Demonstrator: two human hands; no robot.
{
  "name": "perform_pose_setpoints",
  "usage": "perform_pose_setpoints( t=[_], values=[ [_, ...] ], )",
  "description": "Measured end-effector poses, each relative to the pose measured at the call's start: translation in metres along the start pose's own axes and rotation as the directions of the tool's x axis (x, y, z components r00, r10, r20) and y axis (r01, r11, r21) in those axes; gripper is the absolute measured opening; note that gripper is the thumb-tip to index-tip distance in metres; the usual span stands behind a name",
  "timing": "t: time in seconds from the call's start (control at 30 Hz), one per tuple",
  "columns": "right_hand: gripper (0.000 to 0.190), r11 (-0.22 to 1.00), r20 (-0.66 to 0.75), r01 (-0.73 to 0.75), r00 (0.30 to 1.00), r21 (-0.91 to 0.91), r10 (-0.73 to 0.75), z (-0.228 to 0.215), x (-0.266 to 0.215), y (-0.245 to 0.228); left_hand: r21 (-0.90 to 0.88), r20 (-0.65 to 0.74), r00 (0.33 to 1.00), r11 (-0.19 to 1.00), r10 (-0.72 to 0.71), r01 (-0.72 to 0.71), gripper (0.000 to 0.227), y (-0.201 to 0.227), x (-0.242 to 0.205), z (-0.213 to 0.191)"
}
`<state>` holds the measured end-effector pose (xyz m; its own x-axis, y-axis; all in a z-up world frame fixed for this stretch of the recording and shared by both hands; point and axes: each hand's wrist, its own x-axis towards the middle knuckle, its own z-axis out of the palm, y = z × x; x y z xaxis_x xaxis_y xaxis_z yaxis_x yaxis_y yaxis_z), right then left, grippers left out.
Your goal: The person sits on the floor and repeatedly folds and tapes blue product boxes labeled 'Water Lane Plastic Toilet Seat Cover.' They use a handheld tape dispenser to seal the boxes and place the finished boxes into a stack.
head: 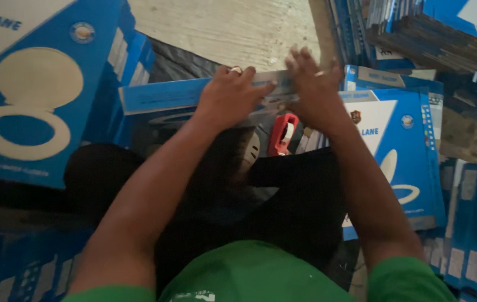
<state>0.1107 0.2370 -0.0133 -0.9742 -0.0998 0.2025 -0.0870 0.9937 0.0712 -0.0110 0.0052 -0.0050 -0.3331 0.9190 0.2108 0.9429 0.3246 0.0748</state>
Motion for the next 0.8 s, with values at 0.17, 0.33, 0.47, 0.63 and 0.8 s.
perform_pose_setpoints(
  t=[0.17,0.33,0.47,0.63,0.8],
  values=[
    [0.073,0.999,-0.037,-0.005,0.999,-0.033,0.004,0.004,0.005,-0.027,-0.024,0.04,0.999,0.999,-0.029,0.03,0.046,-0.004,0.0,-0.005],
    [0.071,0.999,-0.055,-0.038,0.998,-0.024,0.036,0.003,0.004,-0.027,-0.044,0.253,0.964,0.995,-0.08,0.094,0.068,-0.038,-0.028,-0.033],
    [0.072,0.997,0.031,-0.033,0.999,-0.067,0.035,-0.015,0.021,-0.035,0.079,0.233,0.968,0.994,-0.092,0.076,0.06,-0.048,-0.052,-0.045],
    [0.075,0.994,0.193,0.094,0.976,0.061,-0.104,-0.031,0.051,-0.034,0.068,0.085,0.992,0.994,-0.088,0.083,0.059,-0.031,-0.044,-0.035],
    [0.074,0.973,0.123,0.229,0.966,0.016,-0.229,-0.016,0.065,-0.027,-0.103,0.043,0.984,0.978,-0.175,0.179,0.057,-0.029,-0.03,-0.027]
  ],
)
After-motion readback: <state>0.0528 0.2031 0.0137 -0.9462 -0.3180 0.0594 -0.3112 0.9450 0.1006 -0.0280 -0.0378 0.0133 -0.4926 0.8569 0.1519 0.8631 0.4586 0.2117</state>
